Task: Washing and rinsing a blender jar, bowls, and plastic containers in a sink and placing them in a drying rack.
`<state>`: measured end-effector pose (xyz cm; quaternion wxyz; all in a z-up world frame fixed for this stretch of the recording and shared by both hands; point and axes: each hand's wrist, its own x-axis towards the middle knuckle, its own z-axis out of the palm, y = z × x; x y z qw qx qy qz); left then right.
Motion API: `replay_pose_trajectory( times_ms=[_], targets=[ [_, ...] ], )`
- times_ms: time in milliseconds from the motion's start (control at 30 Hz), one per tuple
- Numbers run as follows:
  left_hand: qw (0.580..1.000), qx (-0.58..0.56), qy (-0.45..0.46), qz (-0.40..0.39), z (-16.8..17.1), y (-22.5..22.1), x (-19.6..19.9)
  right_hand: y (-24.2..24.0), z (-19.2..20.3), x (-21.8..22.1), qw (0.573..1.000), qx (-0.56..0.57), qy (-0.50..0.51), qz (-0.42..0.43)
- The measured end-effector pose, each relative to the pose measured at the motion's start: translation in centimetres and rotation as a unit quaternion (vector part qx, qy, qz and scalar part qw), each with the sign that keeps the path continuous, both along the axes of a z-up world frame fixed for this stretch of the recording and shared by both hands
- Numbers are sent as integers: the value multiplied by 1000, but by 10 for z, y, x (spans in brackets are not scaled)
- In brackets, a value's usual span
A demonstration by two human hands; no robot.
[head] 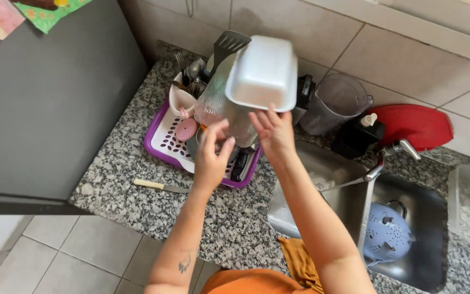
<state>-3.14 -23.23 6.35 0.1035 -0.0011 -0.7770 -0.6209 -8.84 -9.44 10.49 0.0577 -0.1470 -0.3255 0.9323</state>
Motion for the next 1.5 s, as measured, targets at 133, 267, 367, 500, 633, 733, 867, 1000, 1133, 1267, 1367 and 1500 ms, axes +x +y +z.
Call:
replay_pose_trajectory(
  times_ms=[133,267,367,500,633,733,867,1000,1133,1267,1367,1500],
  targets=[
    [954,-250,157,52,14,-2,-38,-4,-33,-3,938,318,-58,126],
    [910,-380,162,40,-8,3,-59,37,-82,-13,804,588,-8,93],
    [899,-360,240,71,-16,-13,-51,63,-77,6,836,535,11,123],
    [913,-317,222,129,-47,-99,-12,121,-108,65,828,519,-42,209],
    [864,-454,-132,172,-117,-181,45,241,-236,88,886,298,-273,226],
    [839,-495,-183,132,-168,-211,72,308,-283,82,922,157,-344,86],
    [847,-517,-53,108,-188,-197,109,332,-264,72,941,137,-308,-15],
    [895,-432,-111,14,-145,-123,139,289,-253,66,905,310,-286,50],
    [946,-316,15,-66,-85,-6,118,266,-247,82,802,568,-126,135],
    [944,-253,144,-155,-83,119,67,232,-150,128,749,593,111,274],
    [951,-186,107,-223,-139,212,26,247,-167,144,711,674,44,197],
    [954,-91,12,-286,-153,297,2,286,-242,133,681,716,-97,115]
  ],
)
